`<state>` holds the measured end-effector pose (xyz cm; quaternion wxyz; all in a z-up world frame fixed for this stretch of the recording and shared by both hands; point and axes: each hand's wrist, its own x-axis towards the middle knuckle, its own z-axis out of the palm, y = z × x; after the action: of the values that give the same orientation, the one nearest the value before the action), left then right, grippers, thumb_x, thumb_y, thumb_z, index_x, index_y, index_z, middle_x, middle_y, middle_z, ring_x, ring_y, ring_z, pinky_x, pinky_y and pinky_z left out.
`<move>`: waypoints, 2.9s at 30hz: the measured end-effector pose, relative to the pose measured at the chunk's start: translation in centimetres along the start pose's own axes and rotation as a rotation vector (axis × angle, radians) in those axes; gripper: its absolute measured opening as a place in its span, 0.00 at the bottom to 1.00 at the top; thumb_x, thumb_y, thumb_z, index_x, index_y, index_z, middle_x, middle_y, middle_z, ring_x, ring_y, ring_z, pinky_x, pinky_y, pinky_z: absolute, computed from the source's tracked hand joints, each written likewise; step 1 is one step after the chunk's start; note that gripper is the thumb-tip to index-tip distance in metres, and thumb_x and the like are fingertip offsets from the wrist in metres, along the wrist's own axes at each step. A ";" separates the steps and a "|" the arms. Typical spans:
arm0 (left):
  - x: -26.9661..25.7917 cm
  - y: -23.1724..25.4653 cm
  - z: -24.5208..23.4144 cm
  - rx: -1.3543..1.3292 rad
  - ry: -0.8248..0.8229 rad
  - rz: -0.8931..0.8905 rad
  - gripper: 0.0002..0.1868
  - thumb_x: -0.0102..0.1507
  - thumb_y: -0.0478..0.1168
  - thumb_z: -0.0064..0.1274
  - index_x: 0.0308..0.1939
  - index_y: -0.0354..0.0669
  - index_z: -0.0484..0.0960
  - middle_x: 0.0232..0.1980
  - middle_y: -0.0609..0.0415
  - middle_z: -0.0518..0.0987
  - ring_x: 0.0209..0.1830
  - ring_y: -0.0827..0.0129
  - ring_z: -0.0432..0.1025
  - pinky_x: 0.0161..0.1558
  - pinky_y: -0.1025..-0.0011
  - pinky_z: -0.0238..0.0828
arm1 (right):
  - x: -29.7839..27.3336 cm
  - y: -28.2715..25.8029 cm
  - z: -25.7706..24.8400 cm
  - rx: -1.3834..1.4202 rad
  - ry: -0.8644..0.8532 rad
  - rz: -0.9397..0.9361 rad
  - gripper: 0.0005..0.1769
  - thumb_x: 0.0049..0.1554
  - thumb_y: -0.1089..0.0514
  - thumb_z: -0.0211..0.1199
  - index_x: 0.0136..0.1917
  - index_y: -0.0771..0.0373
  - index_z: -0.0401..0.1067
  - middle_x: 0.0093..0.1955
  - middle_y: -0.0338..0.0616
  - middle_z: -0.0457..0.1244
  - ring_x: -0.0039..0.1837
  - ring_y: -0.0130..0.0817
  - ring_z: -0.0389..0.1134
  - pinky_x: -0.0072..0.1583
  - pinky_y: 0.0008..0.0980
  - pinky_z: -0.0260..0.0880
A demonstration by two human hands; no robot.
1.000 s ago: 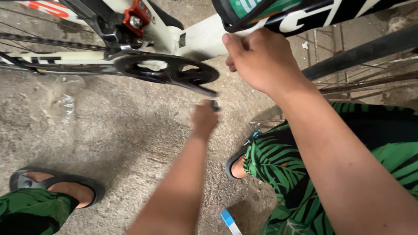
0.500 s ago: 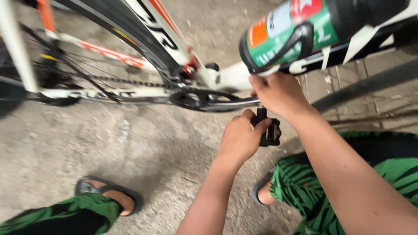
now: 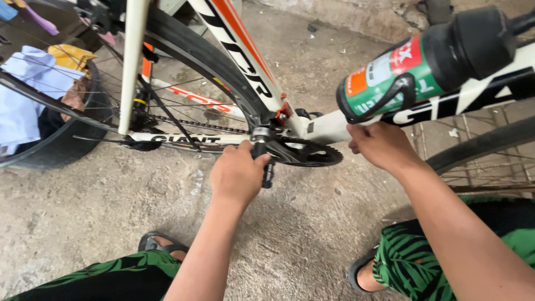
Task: The person rotates the bicycle crank and pedal with their hands while holding the frame to stabilize the bike. They repeatedly turn the crank to test the drivetrain and chain movement.
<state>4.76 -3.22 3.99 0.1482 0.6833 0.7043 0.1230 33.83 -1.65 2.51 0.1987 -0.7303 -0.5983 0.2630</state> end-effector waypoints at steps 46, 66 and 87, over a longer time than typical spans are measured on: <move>-4.1 13.4 15.3 -0.505 -0.351 0.149 0.24 0.62 0.56 0.55 0.46 0.37 0.77 0.43 0.35 0.81 0.46 0.40 0.77 0.47 0.48 0.73 | 0.3 0.8 0.3 -0.007 -0.017 0.016 0.31 0.66 0.38 0.47 0.48 0.63 0.80 0.44 0.44 0.74 0.49 0.35 0.77 0.56 0.34 0.73; 1.4 -1.3 2.8 0.274 0.058 -0.094 0.15 0.69 0.42 0.46 0.57 0.41 0.77 0.58 0.39 0.75 0.50 0.47 0.78 0.46 0.55 0.79 | 0.1 0.5 -0.2 0.062 -0.051 0.015 0.27 0.66 0.40 0.49 0.51 0.63 0.79 0.46 0.43 0.74 0.51 0.35 0.77 0.58 0.34 0.71; 8.9 -10.8 31.6 0.194 -0.489 -0.233 0.38 0.61 0.46 0.60 0.70 0.39 0.60 0.72 0.37 0.61 0.69 0.49 0.67 0.60 0.60 0.73 | -0.5 0.6 0.4 -0.038 0.073 -0.126 0.28 0.66 0.42 0.50 0.42 0.64 0.80 0.39 0.43 0.74 0.45 0.32 0.77 0.52 0.32 0.74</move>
<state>6.43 4.35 -29.70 0.2605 0.6180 0.7300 -0.1314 33.95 -2.28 1.91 0.2228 -0.7041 -0.6402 0.2118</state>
